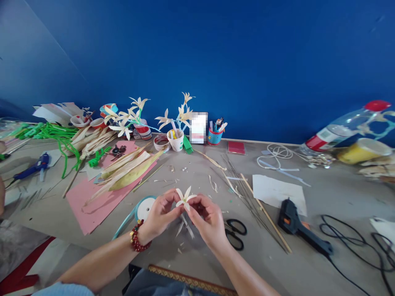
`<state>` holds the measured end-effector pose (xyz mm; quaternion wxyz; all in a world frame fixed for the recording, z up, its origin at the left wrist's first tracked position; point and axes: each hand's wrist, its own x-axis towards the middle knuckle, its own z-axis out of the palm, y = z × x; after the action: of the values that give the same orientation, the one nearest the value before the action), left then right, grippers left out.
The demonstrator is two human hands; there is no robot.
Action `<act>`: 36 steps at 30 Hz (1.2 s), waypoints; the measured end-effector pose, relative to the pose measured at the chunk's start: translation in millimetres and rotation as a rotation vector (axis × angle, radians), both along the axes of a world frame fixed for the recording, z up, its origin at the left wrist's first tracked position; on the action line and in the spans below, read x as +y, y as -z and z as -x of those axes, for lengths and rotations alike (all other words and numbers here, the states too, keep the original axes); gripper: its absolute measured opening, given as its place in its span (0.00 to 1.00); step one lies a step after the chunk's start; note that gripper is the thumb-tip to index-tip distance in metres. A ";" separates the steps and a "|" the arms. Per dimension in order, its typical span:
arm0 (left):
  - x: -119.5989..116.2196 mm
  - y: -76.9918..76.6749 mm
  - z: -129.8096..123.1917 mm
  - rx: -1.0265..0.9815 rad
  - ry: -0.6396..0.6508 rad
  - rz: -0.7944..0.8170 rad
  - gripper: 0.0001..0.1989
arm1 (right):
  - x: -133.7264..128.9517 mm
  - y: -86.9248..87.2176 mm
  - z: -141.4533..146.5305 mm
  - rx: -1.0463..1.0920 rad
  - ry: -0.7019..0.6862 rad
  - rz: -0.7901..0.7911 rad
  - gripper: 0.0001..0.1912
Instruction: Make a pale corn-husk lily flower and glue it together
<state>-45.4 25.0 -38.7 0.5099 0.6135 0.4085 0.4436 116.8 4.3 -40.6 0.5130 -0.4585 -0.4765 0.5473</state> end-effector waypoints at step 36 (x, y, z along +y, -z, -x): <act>-3.7 -7.2 2.9 -0.067 0.112 -0.171 0.13 | -5.2 -12.3 -13.0 0.111 -0.215 -0.037 0.11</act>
<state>-48.3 21.3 -31.5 0.4930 0.6616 0.3166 0.4679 129.8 -0.9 -28.3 0.4853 -0.3642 -0.5040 0.6146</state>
